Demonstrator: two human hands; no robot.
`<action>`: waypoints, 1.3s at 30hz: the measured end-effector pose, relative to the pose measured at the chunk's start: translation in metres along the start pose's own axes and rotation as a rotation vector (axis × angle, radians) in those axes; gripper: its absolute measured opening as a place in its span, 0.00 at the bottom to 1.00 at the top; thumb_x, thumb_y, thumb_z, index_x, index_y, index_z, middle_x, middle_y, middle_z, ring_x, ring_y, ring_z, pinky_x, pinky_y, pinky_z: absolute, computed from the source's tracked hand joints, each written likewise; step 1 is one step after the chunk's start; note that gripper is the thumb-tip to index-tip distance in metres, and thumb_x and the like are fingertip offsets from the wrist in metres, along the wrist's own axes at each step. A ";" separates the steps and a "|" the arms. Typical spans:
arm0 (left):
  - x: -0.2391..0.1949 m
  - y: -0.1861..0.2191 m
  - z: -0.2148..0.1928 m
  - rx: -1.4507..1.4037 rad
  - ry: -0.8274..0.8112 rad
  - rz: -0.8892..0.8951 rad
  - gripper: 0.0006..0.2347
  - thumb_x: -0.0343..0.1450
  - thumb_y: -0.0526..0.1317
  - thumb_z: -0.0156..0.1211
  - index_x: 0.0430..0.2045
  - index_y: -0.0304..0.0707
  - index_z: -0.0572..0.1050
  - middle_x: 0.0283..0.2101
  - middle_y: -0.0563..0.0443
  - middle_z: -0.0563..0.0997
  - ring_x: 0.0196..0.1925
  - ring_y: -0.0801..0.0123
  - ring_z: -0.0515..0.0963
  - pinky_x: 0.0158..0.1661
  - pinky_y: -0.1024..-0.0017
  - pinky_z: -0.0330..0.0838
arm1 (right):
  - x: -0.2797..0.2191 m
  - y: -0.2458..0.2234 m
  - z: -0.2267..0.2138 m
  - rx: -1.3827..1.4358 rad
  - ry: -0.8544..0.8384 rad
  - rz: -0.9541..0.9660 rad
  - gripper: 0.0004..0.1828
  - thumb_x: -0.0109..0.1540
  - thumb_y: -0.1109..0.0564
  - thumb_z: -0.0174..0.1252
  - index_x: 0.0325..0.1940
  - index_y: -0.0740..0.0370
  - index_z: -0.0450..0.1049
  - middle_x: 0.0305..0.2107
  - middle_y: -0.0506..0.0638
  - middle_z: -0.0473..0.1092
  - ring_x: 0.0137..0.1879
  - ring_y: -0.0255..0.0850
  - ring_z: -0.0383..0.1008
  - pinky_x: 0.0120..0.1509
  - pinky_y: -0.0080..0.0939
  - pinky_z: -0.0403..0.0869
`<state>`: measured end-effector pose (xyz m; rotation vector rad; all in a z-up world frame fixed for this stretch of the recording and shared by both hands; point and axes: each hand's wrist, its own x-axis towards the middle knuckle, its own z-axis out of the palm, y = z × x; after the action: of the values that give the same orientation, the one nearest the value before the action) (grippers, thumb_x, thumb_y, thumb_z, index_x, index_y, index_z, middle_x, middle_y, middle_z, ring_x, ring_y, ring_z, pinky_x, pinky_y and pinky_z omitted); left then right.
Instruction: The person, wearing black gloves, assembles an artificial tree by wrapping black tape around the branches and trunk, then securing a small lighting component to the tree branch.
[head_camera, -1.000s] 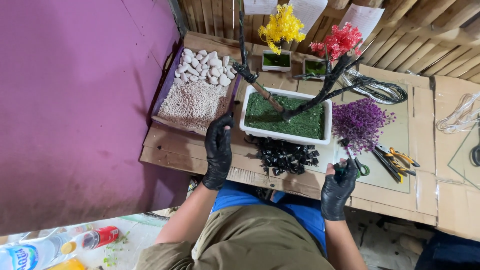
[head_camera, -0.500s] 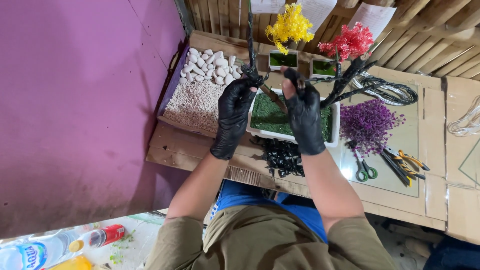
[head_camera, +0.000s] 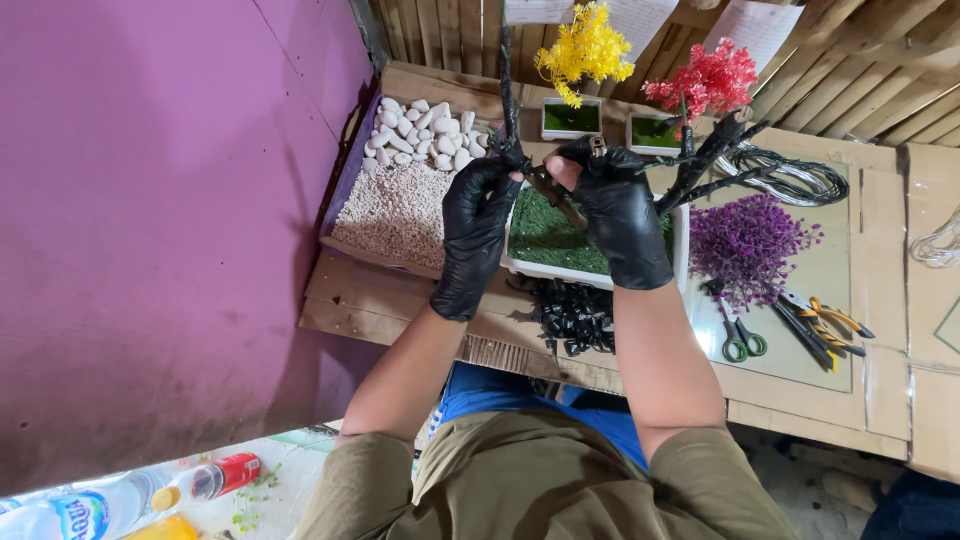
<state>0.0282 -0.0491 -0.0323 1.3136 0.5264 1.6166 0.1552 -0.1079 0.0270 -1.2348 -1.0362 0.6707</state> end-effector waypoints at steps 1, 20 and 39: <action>0.000 0.002 0.001 -0.001 -0.002 0.001 0.06 0.70 0.32 0.70 0.38 0.40 0.82 0.39 0.50 0.84 0.46 0.70 0.84 0.51 0.66 0.77 | -0.002 -0.007 -0.001 0.000 0.002 -0.002 0.07 0.61 0.57 0.71 0.41 0.60 0.82 0.26 0.52 0.76 0.38 0.33 0.75 0.45 0.29 0.75; 0.002 0.008 0.002 -0.052 -0.047 -0.008 0.08 0.69 0.32 0.71 0.39 0.39 0.82 0.39 0.49 0.84 0.46 0.71 0.83 0.53 0.66 0.75 | -0.025 -0.063 -0.003 -0.414 -0.010 -0.382 0.03 0.66 0.64 0.64 0.44 0.64 0.78 0.35 0.69 0.75 0.49 0.75 0.72 0.55 0.61 0.75; 0.014 -0.025 -0.010 0.010 -0.115 0.066 0.06 0.71 0.28 0.63 0.38 0.36 0.81 0.36 0.47 0.84 0.43 0.65 0.85 0.50 0.66 0.78 | 0.007 -0.026 0.015 -0.377 0.088 -0.523 0.05 0.65 0.67 0.61 0.40 0.60 0.79 0.28 0.57 0.76 0.40 0.64 0.78 0.47 0.50 0.78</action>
<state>0.0299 -0.0234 -0.0479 1.4356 0.4258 1.5821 0.1420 -0.1014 0.0542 -1.2230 -1.3816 0.0144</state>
